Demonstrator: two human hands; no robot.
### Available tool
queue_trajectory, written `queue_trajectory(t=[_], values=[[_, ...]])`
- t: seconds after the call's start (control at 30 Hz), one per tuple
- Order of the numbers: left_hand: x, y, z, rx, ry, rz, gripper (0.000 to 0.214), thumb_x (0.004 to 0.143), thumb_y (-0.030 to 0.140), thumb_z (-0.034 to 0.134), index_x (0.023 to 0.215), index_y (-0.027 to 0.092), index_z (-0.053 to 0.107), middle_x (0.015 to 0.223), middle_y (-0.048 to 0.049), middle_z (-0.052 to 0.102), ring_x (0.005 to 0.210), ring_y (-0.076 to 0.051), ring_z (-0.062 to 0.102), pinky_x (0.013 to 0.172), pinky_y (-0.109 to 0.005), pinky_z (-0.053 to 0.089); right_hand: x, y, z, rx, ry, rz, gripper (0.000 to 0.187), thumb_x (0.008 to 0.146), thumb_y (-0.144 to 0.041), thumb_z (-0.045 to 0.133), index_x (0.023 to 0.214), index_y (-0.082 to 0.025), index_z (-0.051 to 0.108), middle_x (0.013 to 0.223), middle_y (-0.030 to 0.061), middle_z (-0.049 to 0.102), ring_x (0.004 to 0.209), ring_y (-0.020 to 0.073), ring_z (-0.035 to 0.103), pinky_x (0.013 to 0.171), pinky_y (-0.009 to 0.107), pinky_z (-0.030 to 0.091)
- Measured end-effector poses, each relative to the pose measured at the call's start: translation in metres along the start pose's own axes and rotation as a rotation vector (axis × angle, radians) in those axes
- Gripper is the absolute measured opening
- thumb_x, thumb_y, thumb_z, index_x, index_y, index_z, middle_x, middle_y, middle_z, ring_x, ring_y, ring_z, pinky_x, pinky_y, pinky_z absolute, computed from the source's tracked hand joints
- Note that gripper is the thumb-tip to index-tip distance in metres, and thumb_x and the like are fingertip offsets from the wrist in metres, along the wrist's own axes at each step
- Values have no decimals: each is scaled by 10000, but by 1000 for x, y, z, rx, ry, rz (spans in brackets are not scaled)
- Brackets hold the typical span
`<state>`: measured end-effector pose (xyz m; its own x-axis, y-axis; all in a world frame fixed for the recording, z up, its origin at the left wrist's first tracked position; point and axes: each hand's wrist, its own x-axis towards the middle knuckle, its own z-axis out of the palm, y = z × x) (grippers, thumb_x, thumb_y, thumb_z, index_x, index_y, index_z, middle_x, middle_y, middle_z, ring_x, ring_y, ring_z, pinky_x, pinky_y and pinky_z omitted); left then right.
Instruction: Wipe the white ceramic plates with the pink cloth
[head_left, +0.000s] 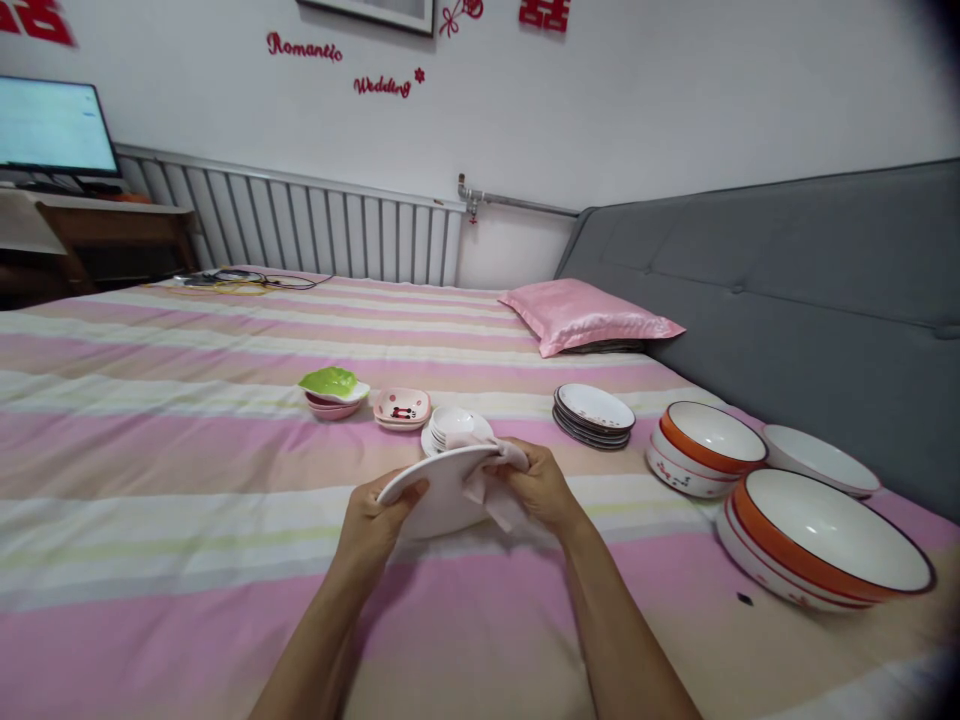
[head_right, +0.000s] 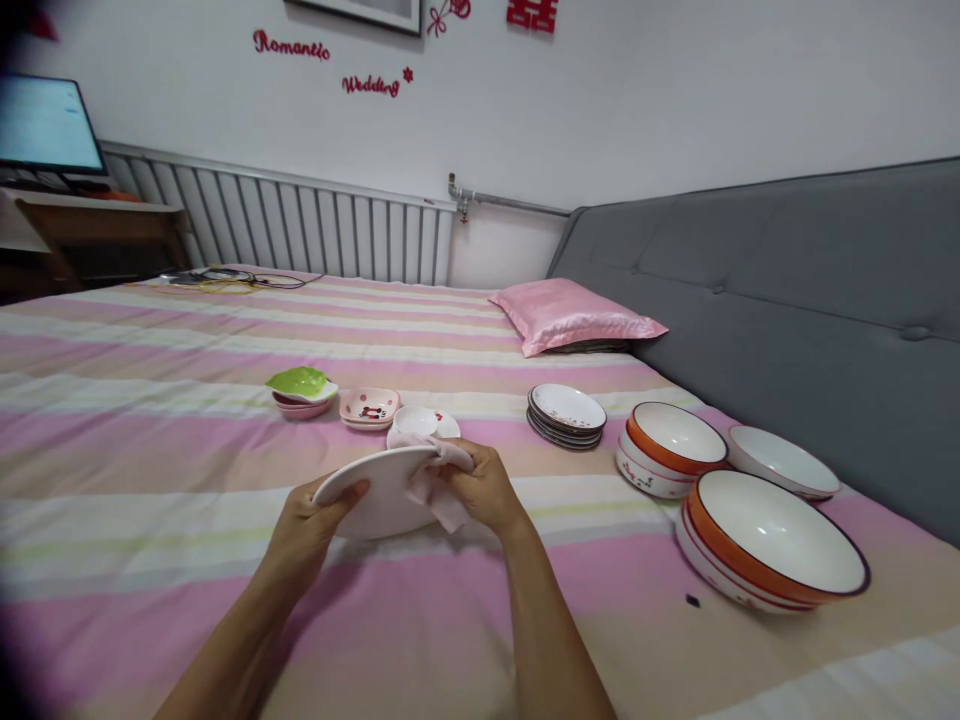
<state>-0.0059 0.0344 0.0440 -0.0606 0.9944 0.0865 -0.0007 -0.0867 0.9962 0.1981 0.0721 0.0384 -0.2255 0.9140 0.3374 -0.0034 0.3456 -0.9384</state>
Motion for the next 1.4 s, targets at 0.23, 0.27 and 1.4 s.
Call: queue_trajectory(t=[0.23,0.27,1.4], values=[[-4,5,-2,-251,-67,-143,330,617,378,741,833,133,689,687,-53,700,617,-206,634,571,-295,495,-11,-54,6,-634,152,-360,531,756,-312,659,1259,-292,491,1196,44,595,1098,220,538,951,390,403],[-5,6,-1,-272,-78,-161,357,617,384,740,863,130,688,685,-59,704,612,-216,642,575,-313,504,-12,-57,7,-667,133,-398,482,789,-306,624,1254,-294,495,1193,40,598,1093,212,543,948,377,408],[-5,13,5,-757,376,-188,177,797,163,599,937,58,625,680,-96,701,667,-209,690,699,-340,572,-7,-24,75,391,604,151,361,717,-451,655,928,-166,589,801,13,648,695,150,617,638,272,502]])
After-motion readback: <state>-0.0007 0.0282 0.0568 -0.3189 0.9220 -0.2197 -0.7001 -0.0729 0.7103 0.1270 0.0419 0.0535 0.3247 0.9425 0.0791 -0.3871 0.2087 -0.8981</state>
